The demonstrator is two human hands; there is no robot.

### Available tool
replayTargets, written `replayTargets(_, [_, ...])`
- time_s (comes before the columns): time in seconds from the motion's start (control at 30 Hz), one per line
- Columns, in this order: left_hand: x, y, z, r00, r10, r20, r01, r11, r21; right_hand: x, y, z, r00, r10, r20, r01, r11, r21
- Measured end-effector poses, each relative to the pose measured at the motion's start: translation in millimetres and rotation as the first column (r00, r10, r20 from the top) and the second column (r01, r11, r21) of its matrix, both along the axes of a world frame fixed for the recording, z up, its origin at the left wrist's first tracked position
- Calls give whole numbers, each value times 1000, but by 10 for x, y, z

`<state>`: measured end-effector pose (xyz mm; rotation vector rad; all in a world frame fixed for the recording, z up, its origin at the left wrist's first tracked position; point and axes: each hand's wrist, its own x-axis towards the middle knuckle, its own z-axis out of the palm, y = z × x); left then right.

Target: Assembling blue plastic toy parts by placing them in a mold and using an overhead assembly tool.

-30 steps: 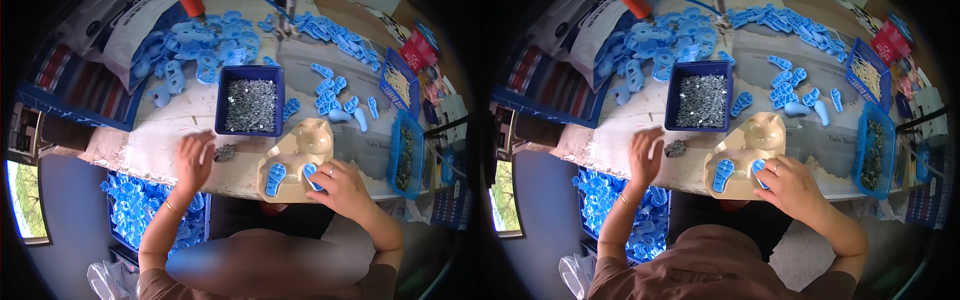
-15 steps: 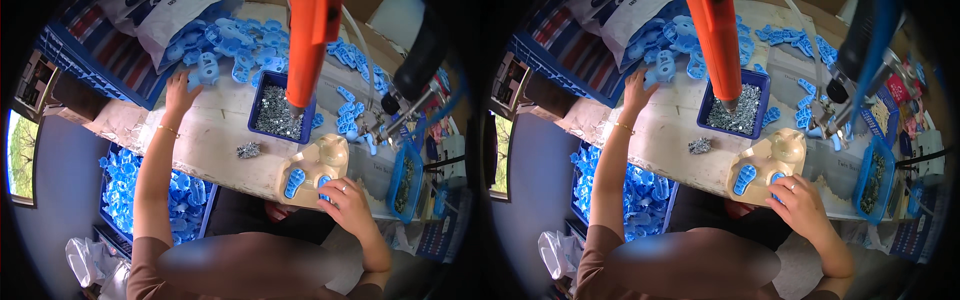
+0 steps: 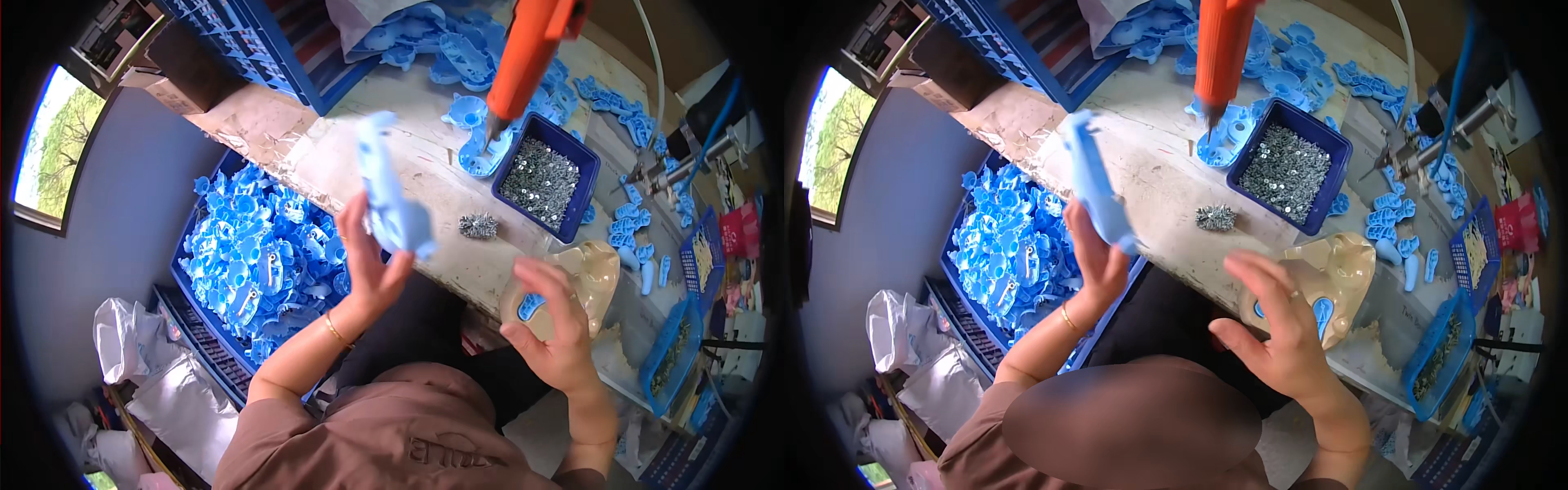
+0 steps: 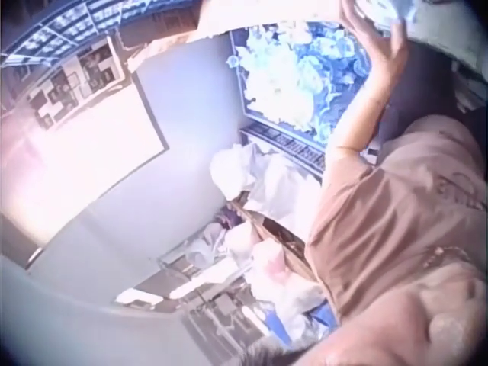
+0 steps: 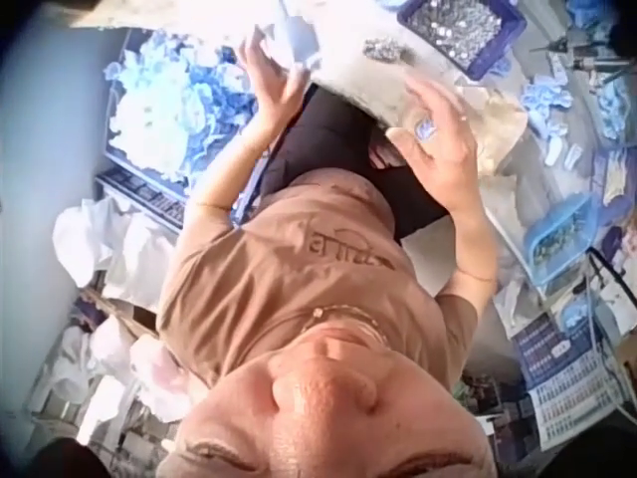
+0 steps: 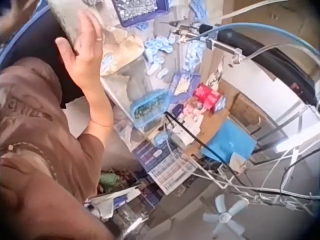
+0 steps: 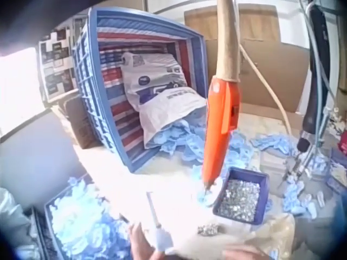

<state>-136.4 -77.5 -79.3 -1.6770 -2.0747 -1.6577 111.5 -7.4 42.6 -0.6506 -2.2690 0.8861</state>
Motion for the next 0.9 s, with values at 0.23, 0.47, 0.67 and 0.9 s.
replayTargets(0.23, [875,241,168,928,-366,-65,371,905,207,28,-94,141,999,-36,-11,37,994,107])
replayTargets(0.47, [780,434,334,786,-612,-89,601,789,-127,744,-1,117,930,-282,234,151,877,456])
replayTargets(0.67, [1020,569,299,708,-700,-95,651,699,-298,981,-94,-439,846,-349,404,148,880,451])
replayTargets(0.9, [1034,575,370,688,-719,-95,650,670,-359,993,78,-448,839,-248,484,47,919,390])
